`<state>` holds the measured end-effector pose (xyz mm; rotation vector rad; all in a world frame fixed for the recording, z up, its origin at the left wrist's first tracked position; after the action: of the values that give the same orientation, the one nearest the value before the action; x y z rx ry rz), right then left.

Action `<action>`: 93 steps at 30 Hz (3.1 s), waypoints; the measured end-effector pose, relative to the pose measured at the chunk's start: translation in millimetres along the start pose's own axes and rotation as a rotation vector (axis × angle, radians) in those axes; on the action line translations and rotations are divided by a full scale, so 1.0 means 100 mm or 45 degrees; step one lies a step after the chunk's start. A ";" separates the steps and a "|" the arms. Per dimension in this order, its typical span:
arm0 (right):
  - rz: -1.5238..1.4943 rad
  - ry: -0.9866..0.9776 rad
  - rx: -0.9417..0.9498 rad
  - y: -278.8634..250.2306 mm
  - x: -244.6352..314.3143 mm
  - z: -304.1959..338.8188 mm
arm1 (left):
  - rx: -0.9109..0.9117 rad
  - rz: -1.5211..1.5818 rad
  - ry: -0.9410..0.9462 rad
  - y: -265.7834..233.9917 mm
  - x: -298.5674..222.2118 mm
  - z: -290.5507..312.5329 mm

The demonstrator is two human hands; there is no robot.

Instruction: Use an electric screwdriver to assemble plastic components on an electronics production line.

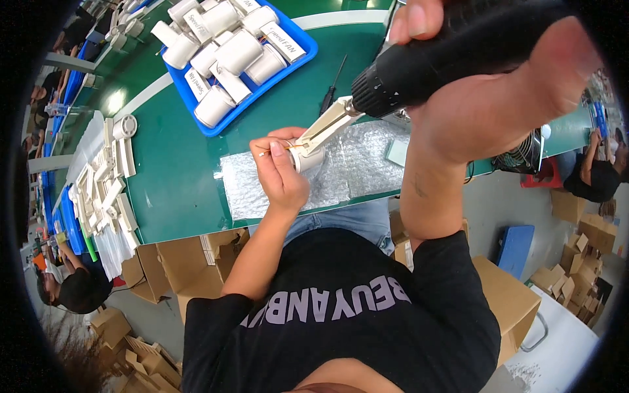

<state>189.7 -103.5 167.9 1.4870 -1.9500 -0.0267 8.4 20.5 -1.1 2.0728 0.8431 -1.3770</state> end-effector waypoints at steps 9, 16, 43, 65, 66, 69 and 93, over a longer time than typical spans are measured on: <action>-0.027 0.073 -0.028 0.10 -0.25 0.12 | -0.039 0.002 0.082 -0.01 0.04 0.05; -0.021 0.110 -0.054 0.22 -0.37 0.20 | 0.014 0.024 0.069 -0.03 0.08 0.05; 0.051 -0.180 -0.386 0.30 0.30 0.24 | 0.339 -1.086 -0.263 -0.80 -0.41 -0.69; 0.265 -0.272 -0.362 0.42 0.30 0.22 | 0.421 -1.206 -0.306 -1.58 -0.71 -0.52; 0.255 -0.259 -0.365 0.40 0.30 0.21 | 0.276 -0.934 -0.227 -1.54 -0.67 -0.45; 0.558 0.030 -0.327 0.32 0.38 0.14 | 0.027 -0.600 -0.080 -1.03 -0.62 -0.20; 1.441 -0.341 -0.547 0.45 0.26 -0.28 | 0.059 -0.007 0.081 0.18 0.07 0.04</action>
<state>162.7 -100.1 220.2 -0.0043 -2.5257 -0.1362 21.7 7.2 -8.0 2.1608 0.8510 -1.3519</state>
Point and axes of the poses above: each hand's wrist, its own z-axis away from the middle knuckle, its own y-axis out of the palm, x = y × z, the point moved 1 cm from there along -z, towards the middle knuckle, and after that the axes turned 1 degree about -y, right-handed, at the moved point
